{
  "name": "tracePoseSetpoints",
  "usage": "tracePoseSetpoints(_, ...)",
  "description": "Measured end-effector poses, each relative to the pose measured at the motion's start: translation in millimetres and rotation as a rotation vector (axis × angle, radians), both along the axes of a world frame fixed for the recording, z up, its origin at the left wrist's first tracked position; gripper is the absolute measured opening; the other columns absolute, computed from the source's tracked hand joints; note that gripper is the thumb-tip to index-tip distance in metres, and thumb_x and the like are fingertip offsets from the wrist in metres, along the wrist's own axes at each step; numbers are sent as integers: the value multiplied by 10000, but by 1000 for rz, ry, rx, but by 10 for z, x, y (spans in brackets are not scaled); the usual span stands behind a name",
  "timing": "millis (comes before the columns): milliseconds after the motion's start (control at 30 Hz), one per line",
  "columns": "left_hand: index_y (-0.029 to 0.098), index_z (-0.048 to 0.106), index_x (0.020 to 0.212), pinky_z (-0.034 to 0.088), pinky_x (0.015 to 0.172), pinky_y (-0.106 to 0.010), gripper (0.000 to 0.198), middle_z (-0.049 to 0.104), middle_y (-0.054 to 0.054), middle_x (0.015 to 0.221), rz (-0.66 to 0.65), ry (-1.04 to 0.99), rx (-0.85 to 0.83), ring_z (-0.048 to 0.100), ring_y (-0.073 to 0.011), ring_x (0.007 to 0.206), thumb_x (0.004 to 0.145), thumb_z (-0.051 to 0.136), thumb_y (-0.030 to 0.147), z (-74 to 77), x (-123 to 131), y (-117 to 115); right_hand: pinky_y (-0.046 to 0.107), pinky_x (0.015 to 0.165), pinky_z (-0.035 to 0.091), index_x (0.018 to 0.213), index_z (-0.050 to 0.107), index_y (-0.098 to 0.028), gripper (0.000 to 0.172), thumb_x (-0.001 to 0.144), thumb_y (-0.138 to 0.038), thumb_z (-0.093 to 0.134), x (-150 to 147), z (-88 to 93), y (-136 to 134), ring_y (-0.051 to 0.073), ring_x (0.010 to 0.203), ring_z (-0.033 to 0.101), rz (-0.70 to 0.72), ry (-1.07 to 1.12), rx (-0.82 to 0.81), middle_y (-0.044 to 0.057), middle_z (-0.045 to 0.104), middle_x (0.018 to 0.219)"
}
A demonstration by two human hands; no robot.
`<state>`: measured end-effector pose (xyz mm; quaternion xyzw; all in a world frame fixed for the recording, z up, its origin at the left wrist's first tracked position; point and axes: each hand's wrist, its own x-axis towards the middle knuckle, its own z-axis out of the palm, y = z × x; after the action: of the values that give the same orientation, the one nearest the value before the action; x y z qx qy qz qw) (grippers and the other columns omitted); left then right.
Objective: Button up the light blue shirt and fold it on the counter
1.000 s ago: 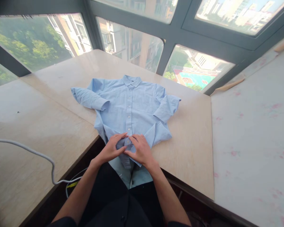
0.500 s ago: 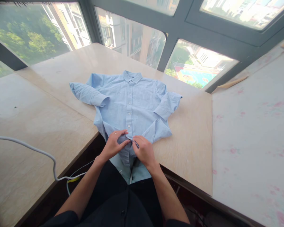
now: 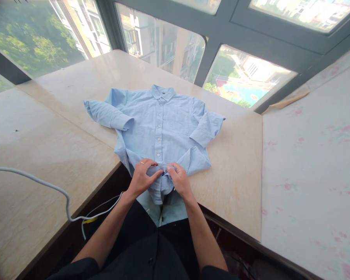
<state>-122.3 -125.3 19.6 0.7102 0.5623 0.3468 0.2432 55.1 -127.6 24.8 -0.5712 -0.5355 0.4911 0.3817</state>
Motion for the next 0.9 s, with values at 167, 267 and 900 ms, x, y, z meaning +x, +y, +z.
tracePoseSetpoints(167,215,697,1014,434,877,-389,178,685,-48,955,-21,3,27,605,-224,955,855,657,284,-21,38,37,283,686,502,846,672,-199,239,870,-393,534,28,-25,33,182,731,614,-6,-6,33,13,675,770)
tracePoseSetpoints(267,214,710,943,425,864,-384,124,690,-38,900,-34,-4,20,604,-219,932,846,661,274,-11,39,52,320,788,517,897,664,-189,198,863,-338,538,21,33,38,201,830,644,-16,-118,113,28,700,870)
tracePoseSetpoints(900,215,698,865,441,840,-401,122,693,-53,917,-143,90,-65,607,-233,915,837,580,201,109,11,142,358,978,533,1185,691,-272,297,972,-238,486,14,-50,119,193,1114,650,321,-450,570,48,698,1196)
